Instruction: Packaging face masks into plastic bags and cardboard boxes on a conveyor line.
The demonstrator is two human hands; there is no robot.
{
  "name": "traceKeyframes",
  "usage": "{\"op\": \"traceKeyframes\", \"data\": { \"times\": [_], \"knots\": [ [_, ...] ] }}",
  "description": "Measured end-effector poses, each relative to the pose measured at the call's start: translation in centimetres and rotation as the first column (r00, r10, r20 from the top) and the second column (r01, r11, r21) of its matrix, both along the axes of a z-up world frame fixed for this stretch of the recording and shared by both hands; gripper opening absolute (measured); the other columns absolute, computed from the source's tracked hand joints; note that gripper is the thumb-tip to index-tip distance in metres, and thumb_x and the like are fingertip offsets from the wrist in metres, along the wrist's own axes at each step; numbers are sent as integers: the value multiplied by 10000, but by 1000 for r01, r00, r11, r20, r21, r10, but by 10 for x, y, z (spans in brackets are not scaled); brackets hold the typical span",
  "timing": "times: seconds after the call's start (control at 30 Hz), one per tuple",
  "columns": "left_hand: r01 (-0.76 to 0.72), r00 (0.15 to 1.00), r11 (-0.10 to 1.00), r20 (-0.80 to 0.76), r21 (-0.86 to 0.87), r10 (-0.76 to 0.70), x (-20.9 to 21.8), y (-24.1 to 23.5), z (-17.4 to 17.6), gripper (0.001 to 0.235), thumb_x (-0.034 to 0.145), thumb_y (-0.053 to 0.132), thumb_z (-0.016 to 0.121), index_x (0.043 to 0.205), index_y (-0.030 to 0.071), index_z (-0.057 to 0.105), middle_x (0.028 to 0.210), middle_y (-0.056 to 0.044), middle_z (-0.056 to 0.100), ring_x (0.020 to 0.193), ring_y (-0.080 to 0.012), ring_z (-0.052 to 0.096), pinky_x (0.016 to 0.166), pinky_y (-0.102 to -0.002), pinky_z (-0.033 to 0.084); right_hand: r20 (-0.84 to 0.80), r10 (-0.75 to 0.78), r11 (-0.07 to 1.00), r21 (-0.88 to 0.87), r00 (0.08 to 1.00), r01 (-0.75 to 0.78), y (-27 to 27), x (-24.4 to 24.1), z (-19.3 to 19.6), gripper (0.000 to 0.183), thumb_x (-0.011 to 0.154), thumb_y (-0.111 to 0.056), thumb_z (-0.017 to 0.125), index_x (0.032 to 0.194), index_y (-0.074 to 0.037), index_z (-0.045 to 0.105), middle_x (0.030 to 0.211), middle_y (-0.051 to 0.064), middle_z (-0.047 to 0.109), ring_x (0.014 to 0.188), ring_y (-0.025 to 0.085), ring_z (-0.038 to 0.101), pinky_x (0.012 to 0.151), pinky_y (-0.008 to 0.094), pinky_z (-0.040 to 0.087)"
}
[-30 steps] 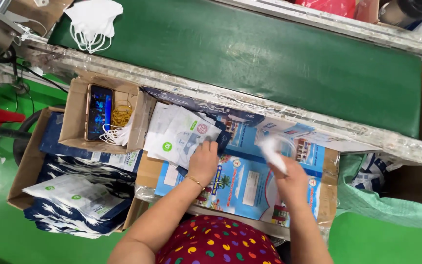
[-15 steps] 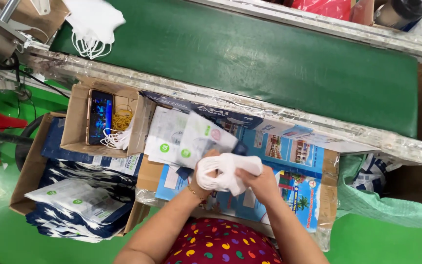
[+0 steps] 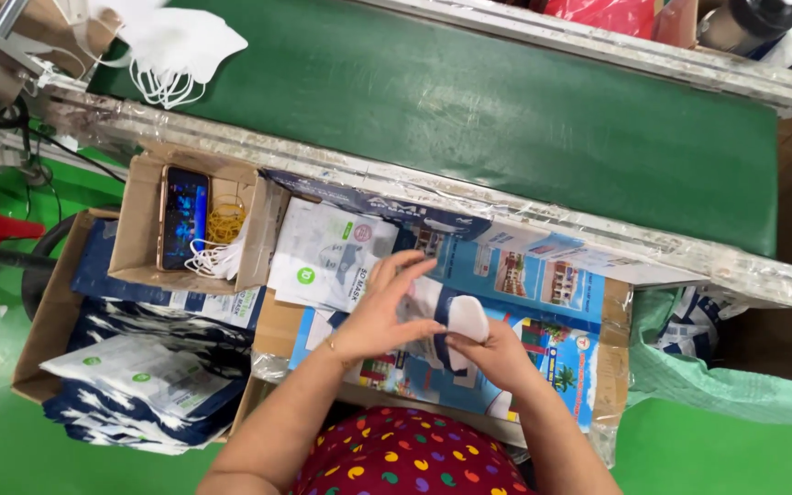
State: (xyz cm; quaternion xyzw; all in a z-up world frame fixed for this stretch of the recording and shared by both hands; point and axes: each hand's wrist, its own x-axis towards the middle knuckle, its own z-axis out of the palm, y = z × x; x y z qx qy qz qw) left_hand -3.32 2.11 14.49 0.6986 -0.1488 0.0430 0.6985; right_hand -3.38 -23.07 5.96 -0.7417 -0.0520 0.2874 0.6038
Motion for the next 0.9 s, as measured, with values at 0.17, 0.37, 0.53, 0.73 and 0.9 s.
{"op": "traceKeyframes", "data": {
  "times": [0.17, 0.37, 0.53, 0.73, 0.9],
  "knots": [
    [157, 981, 954, -151, 255, -121, 10, 18, -24, 320, 784, 219, 869, 1000, 36, 720, 884, -79, 713, 790, -189, 682, 673, -300, 524, -168, -84, 968, 220, 982, 121, -11, 4, -20, 336, 852, -23, 661, 1180, -43, 733, 1011, 24, 769, 869, 123, 696, 770, 303, 572],
    [88, 993, 971, -93, 221, -69, 6, 17, -24, 277, 773, 238, 871, 889, 54, 700, 827, -83, 671, 749, -226, 655, 636, -345, 496, 99, 226, 967, 99, 969, -235, -8, 0, -3, 299, 921, -143, 683, 1204, -61, 738, 1101, 65, 732, 979, 150, 681, 850, 317, 543],
    [174, 978, 912, 39, 372, -203, -3, 10, -24, 307, 747, 275, 873, 896, 67, 703, 873, -95, 675, 884, -316, 628, 785, -406, 485, 184, 458, 833, -430, 870, -348, 20, -6, 21, 238, 878, -207, 799, 1090, -100, 781, 988, 81, 732, 894, 163, 681, 802, 307, 541],
    [82, 996, 913, 1, 399, -90, 0, 25, -16, 294, 813, 316, 811, 982, 88, 736, 897, -85, 694, 913, -304, 634, 824, -405, 473, 59, 99, 995, 0, 993, -99, 14, -7, 29, 391, 790, -112, 790, 1161, -90, 669, 1019, 91, 702, 881, 195, 648, 759, 294, 540],
    [-30, 990, 886, 133, 463, -36, -2, 19, -8, 254, 834, 283, 797, 959, 75, 724, 887, -111, 661, 909, -330, 590, 821, -426, 432, 383, 260, 929, -350, 886, -122, 20, -7, 35, 190, 878, -139, 818, 1023, -50, 733, 961, 80, 659, 843, 193, 647, 744, 301, 523]
  ]
}}
